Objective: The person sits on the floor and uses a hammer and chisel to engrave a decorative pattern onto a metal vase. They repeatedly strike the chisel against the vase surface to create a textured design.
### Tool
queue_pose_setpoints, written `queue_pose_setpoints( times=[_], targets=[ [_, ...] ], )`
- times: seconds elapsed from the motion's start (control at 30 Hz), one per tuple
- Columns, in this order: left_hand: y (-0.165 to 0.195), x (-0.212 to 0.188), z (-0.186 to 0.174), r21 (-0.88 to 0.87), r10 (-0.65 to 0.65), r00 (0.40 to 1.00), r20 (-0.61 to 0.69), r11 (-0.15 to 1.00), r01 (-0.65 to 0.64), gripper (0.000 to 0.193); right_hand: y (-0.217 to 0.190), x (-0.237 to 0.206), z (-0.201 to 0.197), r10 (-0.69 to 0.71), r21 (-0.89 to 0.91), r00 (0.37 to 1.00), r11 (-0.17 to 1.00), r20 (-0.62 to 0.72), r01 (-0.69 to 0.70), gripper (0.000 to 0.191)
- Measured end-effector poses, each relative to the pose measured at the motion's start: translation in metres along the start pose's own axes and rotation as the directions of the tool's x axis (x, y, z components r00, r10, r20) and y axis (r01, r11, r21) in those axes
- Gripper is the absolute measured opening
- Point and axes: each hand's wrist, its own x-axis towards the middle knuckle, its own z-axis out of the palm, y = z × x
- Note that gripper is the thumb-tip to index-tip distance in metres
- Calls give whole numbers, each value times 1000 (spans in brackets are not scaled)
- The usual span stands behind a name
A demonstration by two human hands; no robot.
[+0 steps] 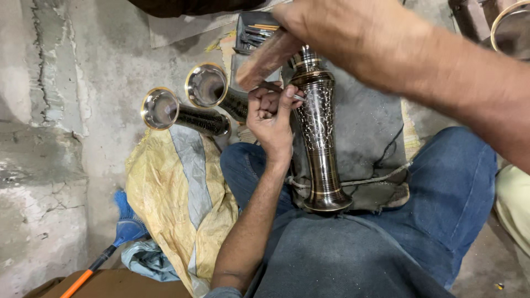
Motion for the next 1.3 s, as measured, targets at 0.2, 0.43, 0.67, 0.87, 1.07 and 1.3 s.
queue_pose_setpoints(
  times=[0.2, 0.43, 0.67, 0.87, 1.07, 1.3],
  targets=[
    [-1, 1, 0, 3, 3, 1000, -2, 1000, -3, 24, -8, -10, 21, 57, 153, 997, 987, -46, -49, 17],
    [20, -10, -25, 37, 10, 992, -128, 999, -6, 21, -34, -19, 65, 249, 272, 752, 826, 610, -494, 96],
    [44, -14, -35, 298, -214, 965, 153, 941, 161, 25, -38, -62, 100, 361, 600, 823, 564, 438, -567, 117],
    [48, -7, 3, 509, -138, 903, 407, 855, -98, 39, -44, -96, 104, 500, 706, 773, 375, 391, -600, 83],
    [52, -1, 6, 580, -95, 866, 491, 777, -243, 41, -37, -140, 78, 554, 653, 796, 513, 244, -557, 52],
    [53, 6, 5, 577, -51, 818, 573, 733, -359, 33, -29, -148, 30, 561, 456, 827, 725, 45, -516, 45]
  ],
)
